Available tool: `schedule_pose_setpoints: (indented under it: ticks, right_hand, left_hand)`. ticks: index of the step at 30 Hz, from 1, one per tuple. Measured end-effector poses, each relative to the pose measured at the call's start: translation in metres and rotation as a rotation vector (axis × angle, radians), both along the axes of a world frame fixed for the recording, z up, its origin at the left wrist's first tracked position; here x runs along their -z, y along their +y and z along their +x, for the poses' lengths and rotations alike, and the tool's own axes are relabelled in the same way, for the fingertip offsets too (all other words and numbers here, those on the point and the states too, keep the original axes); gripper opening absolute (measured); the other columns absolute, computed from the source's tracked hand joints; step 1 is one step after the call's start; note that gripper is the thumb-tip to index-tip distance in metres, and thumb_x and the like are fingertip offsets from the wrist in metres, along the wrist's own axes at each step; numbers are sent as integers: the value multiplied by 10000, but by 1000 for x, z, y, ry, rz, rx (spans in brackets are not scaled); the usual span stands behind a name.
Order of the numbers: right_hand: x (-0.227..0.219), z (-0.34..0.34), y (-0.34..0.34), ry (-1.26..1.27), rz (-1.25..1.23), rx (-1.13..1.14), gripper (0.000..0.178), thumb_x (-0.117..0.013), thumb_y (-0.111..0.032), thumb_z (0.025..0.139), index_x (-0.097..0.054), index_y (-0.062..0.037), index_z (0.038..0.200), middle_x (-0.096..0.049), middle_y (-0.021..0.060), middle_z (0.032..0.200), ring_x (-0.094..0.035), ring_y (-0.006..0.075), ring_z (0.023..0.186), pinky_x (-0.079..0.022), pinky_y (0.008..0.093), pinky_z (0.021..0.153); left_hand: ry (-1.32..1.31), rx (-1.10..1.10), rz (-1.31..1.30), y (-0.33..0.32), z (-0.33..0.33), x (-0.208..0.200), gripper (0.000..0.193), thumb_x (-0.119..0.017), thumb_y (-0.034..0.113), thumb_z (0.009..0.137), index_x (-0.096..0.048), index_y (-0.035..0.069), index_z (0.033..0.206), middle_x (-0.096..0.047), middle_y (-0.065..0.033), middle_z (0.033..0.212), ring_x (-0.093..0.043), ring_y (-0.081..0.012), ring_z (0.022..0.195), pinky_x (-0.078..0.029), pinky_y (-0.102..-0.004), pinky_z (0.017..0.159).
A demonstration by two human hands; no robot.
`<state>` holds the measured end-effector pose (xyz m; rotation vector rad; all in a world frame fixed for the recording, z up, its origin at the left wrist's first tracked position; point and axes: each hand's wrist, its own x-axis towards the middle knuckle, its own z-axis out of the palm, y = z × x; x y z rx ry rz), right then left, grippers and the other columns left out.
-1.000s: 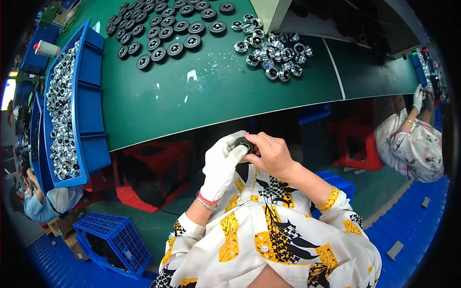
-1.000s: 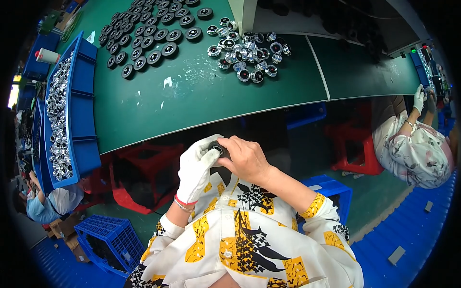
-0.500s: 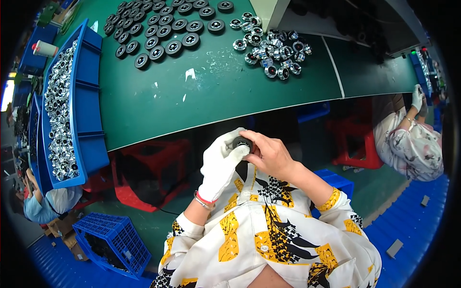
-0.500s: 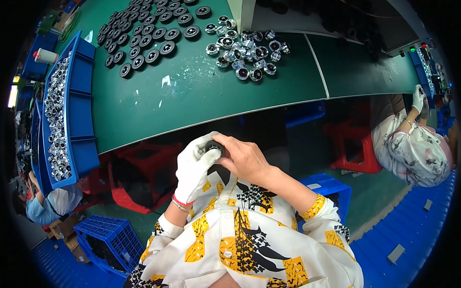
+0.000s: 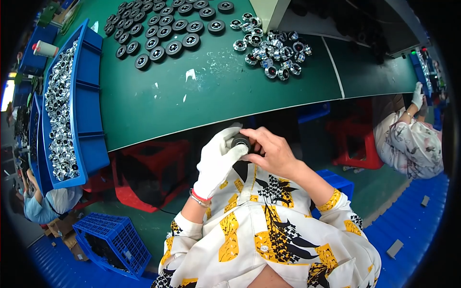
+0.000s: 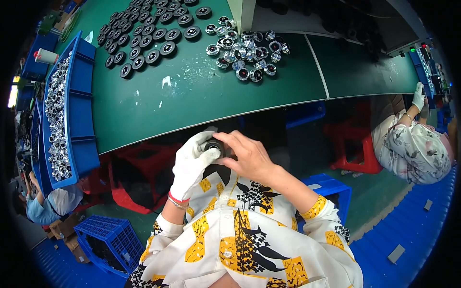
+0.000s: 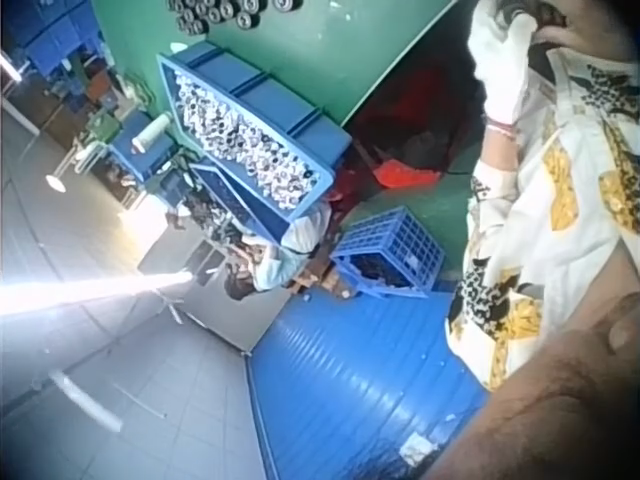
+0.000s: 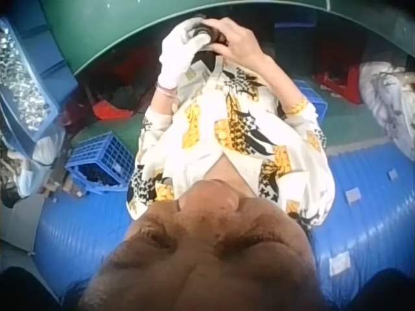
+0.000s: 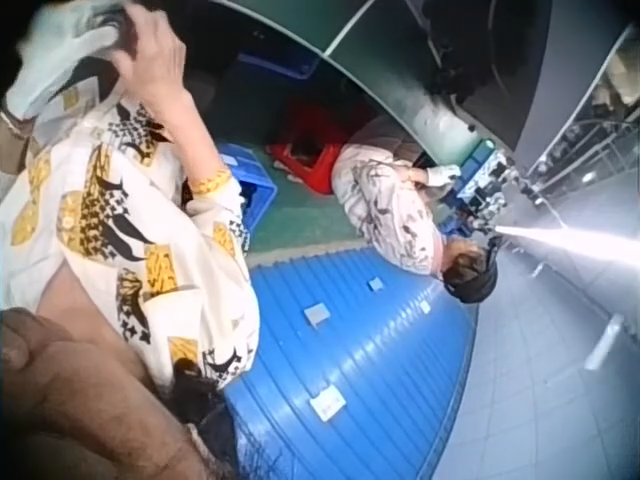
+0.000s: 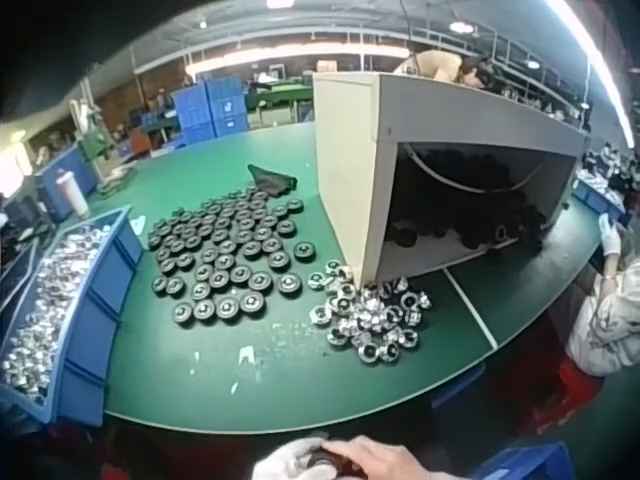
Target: Assembling plastic wheel and gear components at a factory workbench.
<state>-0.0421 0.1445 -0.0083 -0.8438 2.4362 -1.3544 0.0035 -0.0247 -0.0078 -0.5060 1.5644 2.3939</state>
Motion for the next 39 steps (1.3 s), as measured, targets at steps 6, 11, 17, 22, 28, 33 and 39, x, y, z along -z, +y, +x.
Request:
schedule_pose_setpoints:
  ticks: [6, 11, 17, 22, 28, 33, 39]
  right_hand:
    - [7, -3, 3, 114, -65, -3, 534, -781, -76, 626, -551, -59, 1107, -575, 83, 921, -610, 215, 732, -516, 300, 593]
    - [11, 3, -7, 320, -81, 147, 499, -783, -77, 596, -554, -31, 1037, -564, 92, 957, -581, 256, 815, -503, 339, 674]
    - [3, -10, 1, 296, -160, -63, 512, -836, -85, 548, -574, -39, 985, -571, 97, 921, -562, 276, 824, -484, 341, 676]
    - [16, -3, 0, 341, -162, 3, 523, -850, -88, 524, -571, -44, 965, -569, 101, 931, -559, 271, 823, -477, 338, 669]
    - [13, 5, -8, 294, -177, 158, 487, -826, -84, 557, -567, -39, 968, -548, 100, 972, -554, 271, 863, -485, 341, 686]
    - [4, -4, 1, 188, -144, 42, 501, -815, -86, 597, -564, -47, 1029, -531, 140, 1097, -541, 307, 999, -474, 367, 831]
    - [9, -11, 10, 119, -207, -66, 544, -807, -79, 604, -560, -59, 1088, -523, 133, 1159, -525, 308, 1067, -458, 372, 887]
  left_hand:
    - [-2, 67, 58, 4, -3, -2, 498, -649, 28, 817, -477, -73, 1273, -607, -147, 1100, -613, -160, 921, -514, -267, 810]
    - [-70, -57, 216, 14, 4, 3, 444, -649, 19, 824, -509, -70, 1235, -601, -128, 1109, -599, -151, 927, -509, -264, 815]
    - [-82, 61, -12, 6, 4, -1, 419, -610, -2, 817, -513, -73, 1219, -597, -121, 1085, -592, -149, 965, -532, -253, 775]
    - [-10, 65, 39, 8, 2, -1, 485, -617, -18, 828, -464, -62, 1286, -541, -158, 1243, -556, -178, 1087, -503, -281, 854]
    - [31, -27, 102, 13, 0, -1, 566, -621, -28, 812, -412, -59, 1337, -515, -149, 1285, -546, -169, 1100, -463, -263, 901]
    - [14, 42, 20, 8, 1, -3, 603, -646, -9, 794, -399, -73, 1341, -524, -141, 1251, -558, -151, 1048, -480, -261, 862]
    - [-22, 116, 42, 5, -2, -7, 608, -645, 0, 798, -389, -80, 1343, -527, -136, 1226, -560, -149, 1032, -497, -263, 832]
